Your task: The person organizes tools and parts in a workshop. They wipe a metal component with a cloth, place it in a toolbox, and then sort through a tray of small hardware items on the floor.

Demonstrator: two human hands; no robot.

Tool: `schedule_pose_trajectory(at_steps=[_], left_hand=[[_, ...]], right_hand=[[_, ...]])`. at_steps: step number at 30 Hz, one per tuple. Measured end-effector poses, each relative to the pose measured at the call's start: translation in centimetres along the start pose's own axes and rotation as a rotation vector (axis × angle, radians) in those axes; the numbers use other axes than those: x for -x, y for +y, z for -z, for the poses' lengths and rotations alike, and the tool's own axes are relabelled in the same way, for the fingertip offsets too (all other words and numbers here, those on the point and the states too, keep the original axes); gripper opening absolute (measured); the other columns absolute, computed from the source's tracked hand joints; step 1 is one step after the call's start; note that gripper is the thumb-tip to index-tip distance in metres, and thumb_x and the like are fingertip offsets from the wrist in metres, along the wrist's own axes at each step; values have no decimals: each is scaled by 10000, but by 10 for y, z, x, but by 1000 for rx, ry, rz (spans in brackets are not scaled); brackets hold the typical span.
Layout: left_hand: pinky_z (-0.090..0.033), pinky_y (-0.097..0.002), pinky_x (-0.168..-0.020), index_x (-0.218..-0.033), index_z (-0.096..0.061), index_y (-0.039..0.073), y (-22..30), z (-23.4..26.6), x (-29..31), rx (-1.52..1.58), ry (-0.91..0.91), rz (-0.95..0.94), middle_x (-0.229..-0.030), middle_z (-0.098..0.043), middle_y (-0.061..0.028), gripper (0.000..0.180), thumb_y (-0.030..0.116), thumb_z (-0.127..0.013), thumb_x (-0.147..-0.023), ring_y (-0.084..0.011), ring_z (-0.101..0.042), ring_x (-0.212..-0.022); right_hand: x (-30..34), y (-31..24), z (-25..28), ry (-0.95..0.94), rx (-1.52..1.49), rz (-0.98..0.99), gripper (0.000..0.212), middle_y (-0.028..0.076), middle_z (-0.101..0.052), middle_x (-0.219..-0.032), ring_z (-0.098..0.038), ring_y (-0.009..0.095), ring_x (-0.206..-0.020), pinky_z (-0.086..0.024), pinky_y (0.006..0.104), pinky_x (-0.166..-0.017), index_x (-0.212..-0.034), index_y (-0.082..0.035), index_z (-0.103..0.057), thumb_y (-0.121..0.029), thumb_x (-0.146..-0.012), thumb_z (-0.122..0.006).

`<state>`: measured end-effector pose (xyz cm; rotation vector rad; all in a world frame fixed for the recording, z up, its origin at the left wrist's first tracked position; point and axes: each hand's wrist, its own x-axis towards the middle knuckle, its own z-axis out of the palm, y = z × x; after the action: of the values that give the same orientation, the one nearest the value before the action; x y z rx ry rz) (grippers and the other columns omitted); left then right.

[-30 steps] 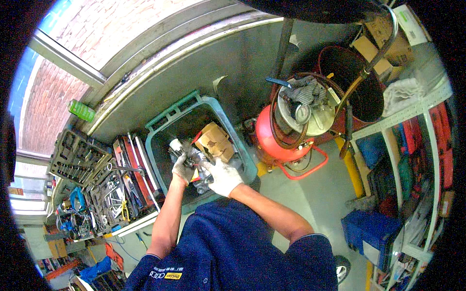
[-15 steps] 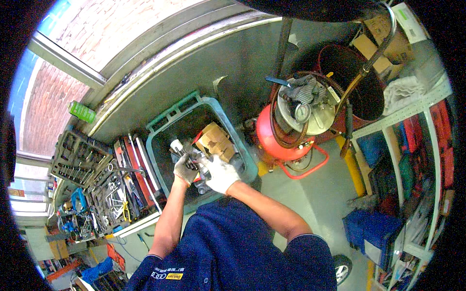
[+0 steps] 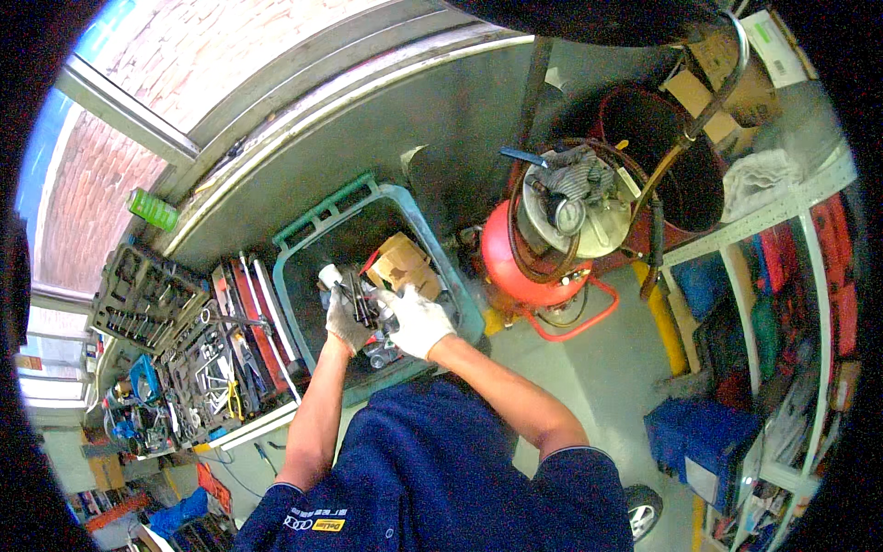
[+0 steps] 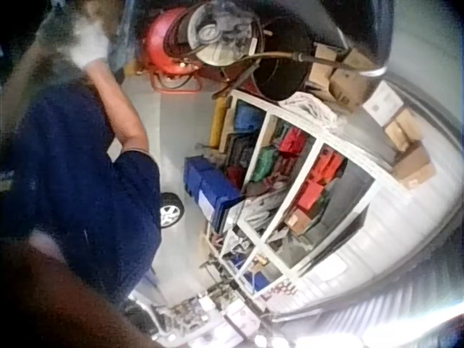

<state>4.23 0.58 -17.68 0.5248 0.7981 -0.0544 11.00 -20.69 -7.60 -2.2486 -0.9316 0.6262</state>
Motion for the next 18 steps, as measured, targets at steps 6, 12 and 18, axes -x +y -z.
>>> schedule_pose_trajectory(at_steps=[6, 12, 18], left_hand=[[-514, -449, -640, -1047, -666, 192, 7, -15, 12, -128, 106, 44, -808, -658, -29, 744, 845, -317, -975, -261, -619, -700], [-558, -463, -677, -1127, -693, 149, -2, 10, 8, -114, 40, 24, -823, -698, -43, 638, 682, -350, -1053, -277, -660, -718], [-573, -454, -666, -1166, -679, 47, -4, 17, 1, -97, 24, 22, -868, -703, -92, 477, 421, -405, -1054, -274, -669, -749]], right_hand=[[3, -7, 4, 19, -7, -11, 681, 259, -556, -1290, -676, 465, -1099, -574, 541, -926, -1514, -253, -505, -275, -871, -728], [-1, -3, -5, 118, -48, -37, 671, 252, -555, -1304, -667, 463, -1127, -562, 536, -963, -1480, -234, -541, -258, -842, -750], [1, -5, 5, 22, -34, -54, 705, 246, -550, -1330, -657, 463, -1148, -563, 530, -979, -1496, -266, -522, -236, -832, -758]])
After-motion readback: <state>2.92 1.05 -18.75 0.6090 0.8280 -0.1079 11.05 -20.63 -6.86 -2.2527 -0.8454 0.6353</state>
